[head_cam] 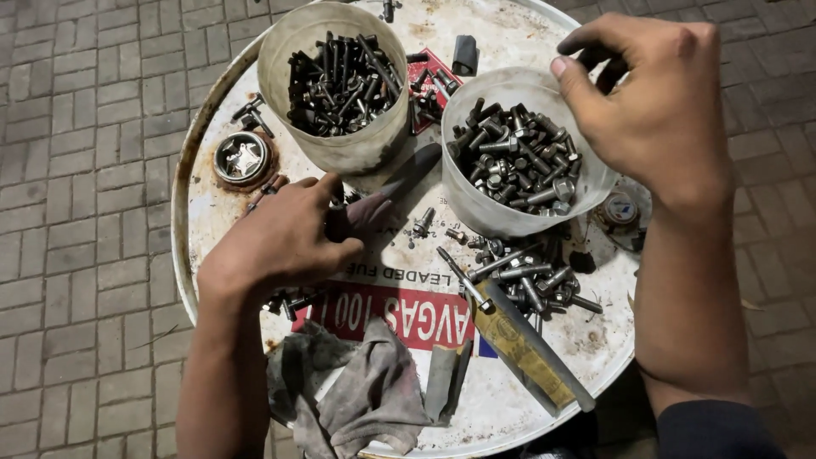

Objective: The person cleans metal screws by rubbing them with a small abrasive block. They pick up screws from a container, rub the surfaces, and place the cleaned items into a separate container. The person repeats this process for several screws throughout the video.

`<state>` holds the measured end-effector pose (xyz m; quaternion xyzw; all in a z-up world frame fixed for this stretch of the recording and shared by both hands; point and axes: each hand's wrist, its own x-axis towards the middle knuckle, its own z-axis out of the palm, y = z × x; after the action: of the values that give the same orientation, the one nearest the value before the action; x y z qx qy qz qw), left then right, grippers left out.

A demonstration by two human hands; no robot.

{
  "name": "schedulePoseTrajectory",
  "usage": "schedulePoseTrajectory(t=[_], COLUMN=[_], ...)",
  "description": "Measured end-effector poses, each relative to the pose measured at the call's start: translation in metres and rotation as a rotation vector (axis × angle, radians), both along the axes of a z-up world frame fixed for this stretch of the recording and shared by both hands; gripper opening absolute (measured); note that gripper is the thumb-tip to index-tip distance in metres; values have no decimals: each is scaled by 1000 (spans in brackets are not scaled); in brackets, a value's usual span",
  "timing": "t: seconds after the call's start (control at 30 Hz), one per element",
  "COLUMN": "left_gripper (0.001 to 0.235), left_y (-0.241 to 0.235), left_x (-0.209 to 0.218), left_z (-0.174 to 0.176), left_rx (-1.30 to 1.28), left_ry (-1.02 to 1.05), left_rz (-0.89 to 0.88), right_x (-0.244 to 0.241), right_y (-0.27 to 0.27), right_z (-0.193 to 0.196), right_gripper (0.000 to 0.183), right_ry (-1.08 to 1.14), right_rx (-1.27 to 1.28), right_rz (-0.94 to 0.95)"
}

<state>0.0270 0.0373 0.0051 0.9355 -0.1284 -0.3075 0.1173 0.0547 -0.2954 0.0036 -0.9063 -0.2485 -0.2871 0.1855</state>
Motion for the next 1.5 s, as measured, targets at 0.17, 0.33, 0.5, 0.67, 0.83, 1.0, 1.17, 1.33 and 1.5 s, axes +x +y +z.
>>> schedulePoseTrajectory(t=[0.17,0.33,0.5,0.67,0.83,1.0,1.17,1.33,1.5], left_gripper=[88,77,70,68,62,50,37,50,53], left_y=[6,16,9,19,24,31,24,24,30], left_x=[1,7,5,6,13,21,23,27,29], left_z=[-5,-12,9,3,-1,-8,3,-2,-12], left_rx=[4,-33,-126,-41,-125,-130,-98,-91,-128], left_ry=[-46,-128,-17,-83,-190,-327,-315,-362,-507], left_rz=[-15,-45,166,158,121,64,85,33,-68], right_x=[-10,-12,-12,-5,-5,-3,-4,0,-7], right_y=[13,28,43,26,11,14,17,1,1], right_z=[16,24,25,6,9,15,19,14,17], right_gripper=[14,17,33,33,30,25,27,22,27], right_ry=[153,356,858,560,271,341,442,505,536], right_rx=[3,-11,13,-131,-87,0,27,-2,-96], right_rz=[4,34,-102,13,82,143,181,146,208])
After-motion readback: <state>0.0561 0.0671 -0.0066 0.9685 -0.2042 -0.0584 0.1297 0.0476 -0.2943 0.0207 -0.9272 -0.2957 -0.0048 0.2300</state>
